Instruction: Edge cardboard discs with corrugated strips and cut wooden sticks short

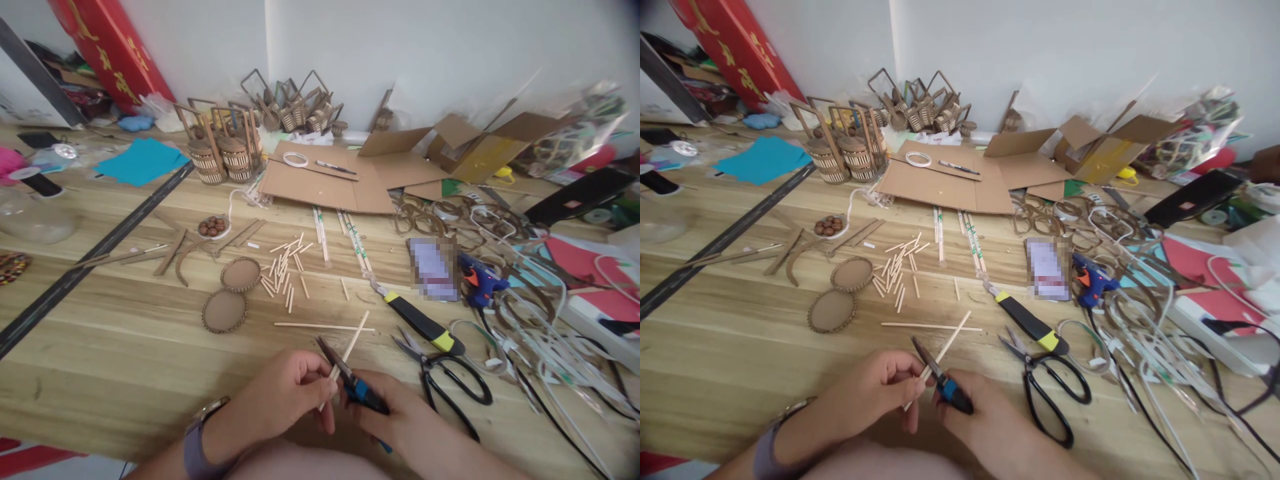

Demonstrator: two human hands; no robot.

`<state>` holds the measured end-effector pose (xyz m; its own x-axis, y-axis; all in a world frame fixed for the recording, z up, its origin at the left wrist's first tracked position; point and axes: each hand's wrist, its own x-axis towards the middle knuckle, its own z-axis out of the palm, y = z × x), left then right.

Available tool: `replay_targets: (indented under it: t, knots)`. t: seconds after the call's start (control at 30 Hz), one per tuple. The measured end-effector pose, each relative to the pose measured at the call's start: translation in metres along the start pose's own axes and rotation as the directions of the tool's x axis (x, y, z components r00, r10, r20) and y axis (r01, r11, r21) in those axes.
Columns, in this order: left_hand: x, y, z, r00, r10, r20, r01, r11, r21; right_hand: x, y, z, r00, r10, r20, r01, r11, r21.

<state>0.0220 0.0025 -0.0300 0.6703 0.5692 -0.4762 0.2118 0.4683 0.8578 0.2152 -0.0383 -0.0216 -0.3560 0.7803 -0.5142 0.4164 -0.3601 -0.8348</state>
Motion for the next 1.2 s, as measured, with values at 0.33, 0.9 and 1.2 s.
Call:
replay_targets:
  t: [0.33, 0.9, 1.2]
  knots:
    - [0.000, 0.000, 0.000, 0.998, 0.055, 0.032, -0.057, 0.998, 0.036, -0.003, -0.009, -0.013, 0.986, 0.114, 0.123, -0.131, 0.982, 0.137]
    - [-0.001, 0.002, -0.001, 0.996, 0.086, 0.017, -0.087, 0.984, 0.155, 0.003, 0.000, 0.002, 1.000, 0.008, -0.008, -0.008, 1.000, -0.019]
    - [-0.010, 0.012, -0.017, 0.949, 0.217, -0.228, -0.131, 0.931, 0.342, -0.001, 0.011, -0.007, 0.991, -0.110, -0.079, 0.100, 0.988, -0.121]
